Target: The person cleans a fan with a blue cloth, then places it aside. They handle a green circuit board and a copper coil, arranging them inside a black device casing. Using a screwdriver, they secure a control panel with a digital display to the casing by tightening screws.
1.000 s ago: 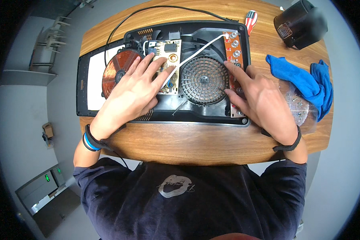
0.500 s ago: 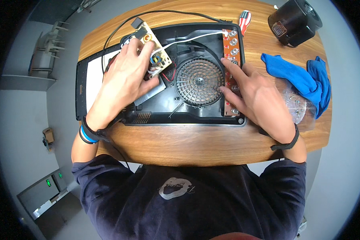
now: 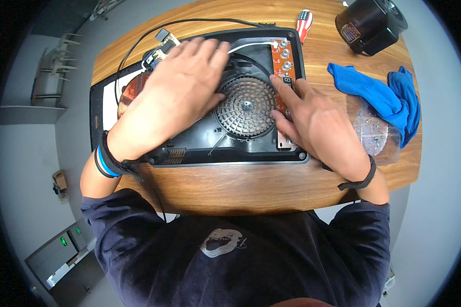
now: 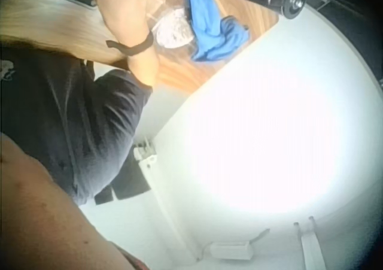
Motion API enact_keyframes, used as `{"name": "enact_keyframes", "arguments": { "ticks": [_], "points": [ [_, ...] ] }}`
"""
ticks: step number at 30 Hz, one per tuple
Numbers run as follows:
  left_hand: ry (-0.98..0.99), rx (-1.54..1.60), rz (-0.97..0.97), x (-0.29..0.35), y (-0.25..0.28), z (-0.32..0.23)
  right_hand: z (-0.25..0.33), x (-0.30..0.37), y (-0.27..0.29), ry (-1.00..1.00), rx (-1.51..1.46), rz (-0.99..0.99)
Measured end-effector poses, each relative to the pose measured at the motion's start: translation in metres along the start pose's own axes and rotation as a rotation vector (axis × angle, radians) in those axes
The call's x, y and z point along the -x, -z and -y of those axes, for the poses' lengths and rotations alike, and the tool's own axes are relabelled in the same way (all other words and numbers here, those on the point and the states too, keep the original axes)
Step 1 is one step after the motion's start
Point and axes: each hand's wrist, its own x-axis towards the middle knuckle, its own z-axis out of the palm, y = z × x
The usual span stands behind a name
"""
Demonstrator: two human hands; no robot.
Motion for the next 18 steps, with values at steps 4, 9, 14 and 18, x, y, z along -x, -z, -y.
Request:
{"name": "enact_keyframes", "arguments": {
  "ticks": [4, 9, 14, 18],
  "points": [
    [-0.182, 0.183, 0.032, -0.023, -0.015, -0.018, -0.001, 0.002, -0.010, 0.009, 0.052, -0.047],
    [-0.270, 0.159, 0.019, -0.046, -0.031, -0.020, 0.003, 0.003, -0.007, 0.004, 0.057, -0.025],
    [-0.247, 0.137, 0.068, -0.048, -0.030, -0.024, -0.001, 0.004, -0.011, 0.019, 0.032, -0.020],
    [-0.207, 0.182, 0.179, -0.053, -0.023, -0.025, 0.001, 0.003, -0.009, 0.003, 0.044, 0.006]
  ]
}}
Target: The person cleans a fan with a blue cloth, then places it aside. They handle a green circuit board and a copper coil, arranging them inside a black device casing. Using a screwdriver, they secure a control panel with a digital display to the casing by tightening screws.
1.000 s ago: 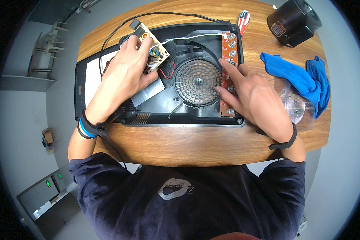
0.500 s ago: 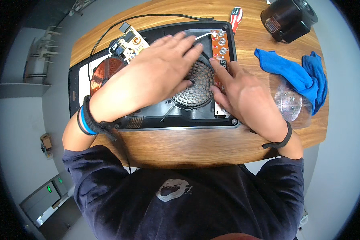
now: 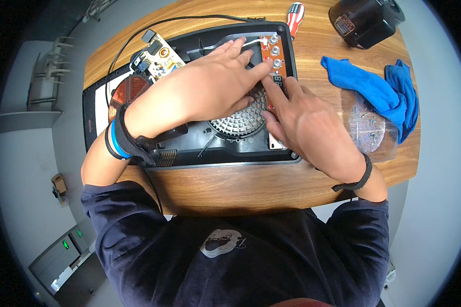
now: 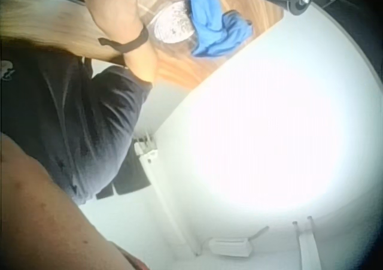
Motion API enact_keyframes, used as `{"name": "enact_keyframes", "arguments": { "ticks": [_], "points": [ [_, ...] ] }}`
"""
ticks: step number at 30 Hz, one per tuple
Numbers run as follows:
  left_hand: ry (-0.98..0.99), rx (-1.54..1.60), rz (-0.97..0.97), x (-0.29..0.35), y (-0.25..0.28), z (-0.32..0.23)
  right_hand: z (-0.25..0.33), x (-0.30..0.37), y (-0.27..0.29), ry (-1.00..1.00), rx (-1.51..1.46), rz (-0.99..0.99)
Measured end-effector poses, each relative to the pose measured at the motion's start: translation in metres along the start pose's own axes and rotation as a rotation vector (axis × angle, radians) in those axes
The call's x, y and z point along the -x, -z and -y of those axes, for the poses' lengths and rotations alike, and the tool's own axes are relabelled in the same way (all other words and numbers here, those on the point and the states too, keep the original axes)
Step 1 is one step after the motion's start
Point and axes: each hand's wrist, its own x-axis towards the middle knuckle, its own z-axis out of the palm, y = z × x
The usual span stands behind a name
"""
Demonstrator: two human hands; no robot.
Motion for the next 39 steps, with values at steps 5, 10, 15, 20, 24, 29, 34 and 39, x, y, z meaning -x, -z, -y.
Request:
{"name": "enact_keyframes", "arguments": {
  "ticks": [5, 10, 15, 20, 24, 29, 34, 39],
  "points": [
    [-0.033, -0.045, -0.152, 0.006, -0.008, 0.012, 0.000, 0.001, -0.001, 0.015, 0.023, -0.021],
    [-0.032, 0.093, -0.073, 0.001, 0.007, 0.016, 0.001, 0.001, -0.003, 0.002, 0.047, -0.023],
    [-0.057, 0.137, -0.184, 0.001, 0.003, 0.017, 0.001, 0.001, -0.004, 0.000, 0.060, -0.027],
    [-0.061, 0.105, -0.135, -0.010, -0.011, 0.032, 0.002, 0.000, -0.004, 0.001, 0.072, -0.023],
    [-0.051, 0.131, -0.083, -0.012, 0.001, 0.034, 0.000, -0.001, -0.004, 0.003, 0.076, -0.036],
    [-0.040, 0.193, -0.099, -0.011, -0.001, 0.033, 0.001, -0.001, -0.004, -0.002, 0.090, -0.016],
    [-0.065, 0.165, -0.088, -0.019, 0.007, 0.033, 0.000, 0.005, -0.002, -0.010, 0.078, -0.027],
    [-0.107, 0.138, -0.133, -0.021, 0.002, 0.033, -0.005, 0.015, 0.019, -0.010, -0.051, 0.083]
  ]
}}
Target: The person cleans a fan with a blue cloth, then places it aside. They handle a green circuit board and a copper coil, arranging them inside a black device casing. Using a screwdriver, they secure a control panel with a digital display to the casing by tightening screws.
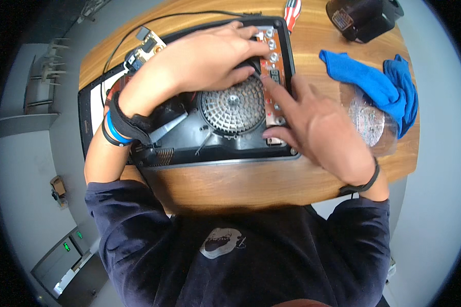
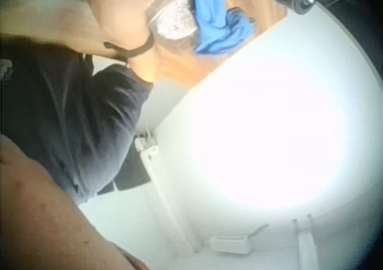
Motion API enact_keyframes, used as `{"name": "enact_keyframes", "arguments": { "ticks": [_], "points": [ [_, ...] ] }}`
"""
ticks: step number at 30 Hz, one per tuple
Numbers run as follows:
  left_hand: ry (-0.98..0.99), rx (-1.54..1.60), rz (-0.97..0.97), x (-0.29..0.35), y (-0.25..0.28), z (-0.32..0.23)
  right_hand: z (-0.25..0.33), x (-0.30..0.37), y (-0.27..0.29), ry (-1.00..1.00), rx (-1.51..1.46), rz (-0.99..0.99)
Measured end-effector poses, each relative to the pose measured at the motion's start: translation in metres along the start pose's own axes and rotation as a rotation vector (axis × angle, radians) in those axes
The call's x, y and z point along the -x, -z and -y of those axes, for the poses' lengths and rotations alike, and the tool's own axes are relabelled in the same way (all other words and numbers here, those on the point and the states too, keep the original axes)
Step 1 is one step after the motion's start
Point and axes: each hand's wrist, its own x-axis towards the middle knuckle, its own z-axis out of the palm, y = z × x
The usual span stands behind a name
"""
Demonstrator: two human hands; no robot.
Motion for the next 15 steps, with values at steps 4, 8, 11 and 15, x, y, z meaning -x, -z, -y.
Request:
{"name": "enact_keyframes", "arguments": {
  "ticks": [4, 8, 11, 15],
  "points": [
    [-0.005, -0.018, 0.044, 0.004, 0.004, -0.003, -0.017, 0.004, 0.018, 0.087, -0.128, 0.070],
    [0.025, 0.005, 0.115, 0.004, 0.019, -0.017, -0.023, 0.005, 0.017, 0.145, -0.109, 0.048],
    [0.005, -0.043, 0.052, 0.009, 0.009, -0.017, -0.024, 0.004, 0.016, 0.141, -0.071, 0.055],
    [0.005, -0.149, 0.043, 0.011, 0.009, -0.027, -0.024, 0.005, 0.015, 0.145, -0.041, 0.025]
  ]
}}
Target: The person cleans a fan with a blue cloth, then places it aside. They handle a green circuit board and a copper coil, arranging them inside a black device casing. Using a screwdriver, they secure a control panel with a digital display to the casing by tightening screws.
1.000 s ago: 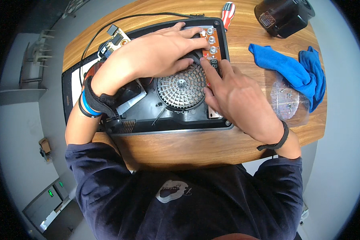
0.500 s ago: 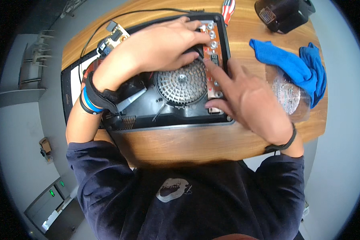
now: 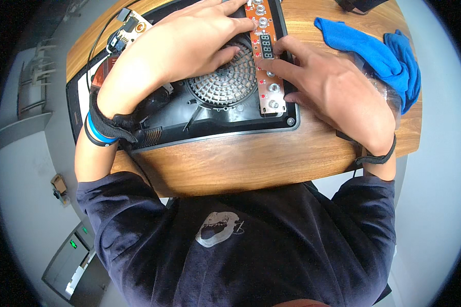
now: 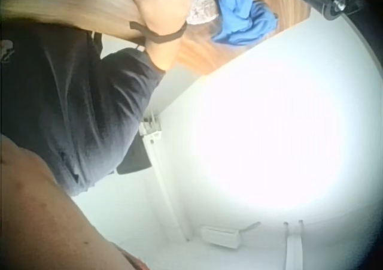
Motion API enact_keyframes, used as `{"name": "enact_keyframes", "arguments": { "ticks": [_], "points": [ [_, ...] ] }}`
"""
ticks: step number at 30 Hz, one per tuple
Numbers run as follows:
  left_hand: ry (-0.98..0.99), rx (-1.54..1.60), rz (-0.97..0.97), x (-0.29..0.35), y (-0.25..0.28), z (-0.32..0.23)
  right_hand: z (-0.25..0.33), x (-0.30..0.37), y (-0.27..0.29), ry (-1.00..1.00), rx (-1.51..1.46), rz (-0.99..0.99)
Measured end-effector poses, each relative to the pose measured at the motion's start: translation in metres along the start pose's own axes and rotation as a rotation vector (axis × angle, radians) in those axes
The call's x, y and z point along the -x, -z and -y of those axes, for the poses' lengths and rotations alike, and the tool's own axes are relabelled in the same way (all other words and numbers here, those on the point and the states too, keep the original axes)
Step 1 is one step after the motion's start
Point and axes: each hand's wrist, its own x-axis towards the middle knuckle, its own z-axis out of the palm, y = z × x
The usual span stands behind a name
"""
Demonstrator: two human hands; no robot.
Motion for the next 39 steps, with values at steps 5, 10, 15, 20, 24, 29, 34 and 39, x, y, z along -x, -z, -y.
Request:
{"name": "enact_keyframes", "arguments": {
  "ticks": [5, 10, 15, 20, 24, 29, 34, 39],
  "points": [
    [0.017, -0.036, -0.031, 0.009, 0.000, -0.012, -0.001, -0.001, -0.001, -0.018, 0.051, 0.002],
    [0.044, -0.073, -0.007, 0.011, 0.002, -0.023, 0.005, 0.001, -0.004, -0.039, -0.016, -0.033],
    [0.001, 0.067, 0.026, 0.036, -0.006, -0.044, 0.002, 0.004, -0.008, -0.041, 0.055, -0.074],
    [-0.057, 0.307, 0.185, 0.055, -0.003, -0.076, 0.001, 0.000, -0.004, -0.071, 0.068, -0.015],
    [-0.033, 0.186, 0.179, 0.055, -0.009, -0.088, 0.001, -0.001, -0.011, -0.111, 0.066, 0.001],
    [-0.012, 0.251, 0.180, 0.054, -0.003, -0.092, 0.000, 0.014, -0.030, 0.052, 0.243, -0.104],
    [0.015, 0.226, 0.179, 0.055, -0.008, -0.100, -0.007, 0.019, -0.001, -0.008, 0.009, -0.109],
    [-0.031, 0.229, 0.143, 0.053, -0.011, -0.096, -0.049, 0.080, 0.060, -0.334, 0.067, -0.050]
  ]
}}
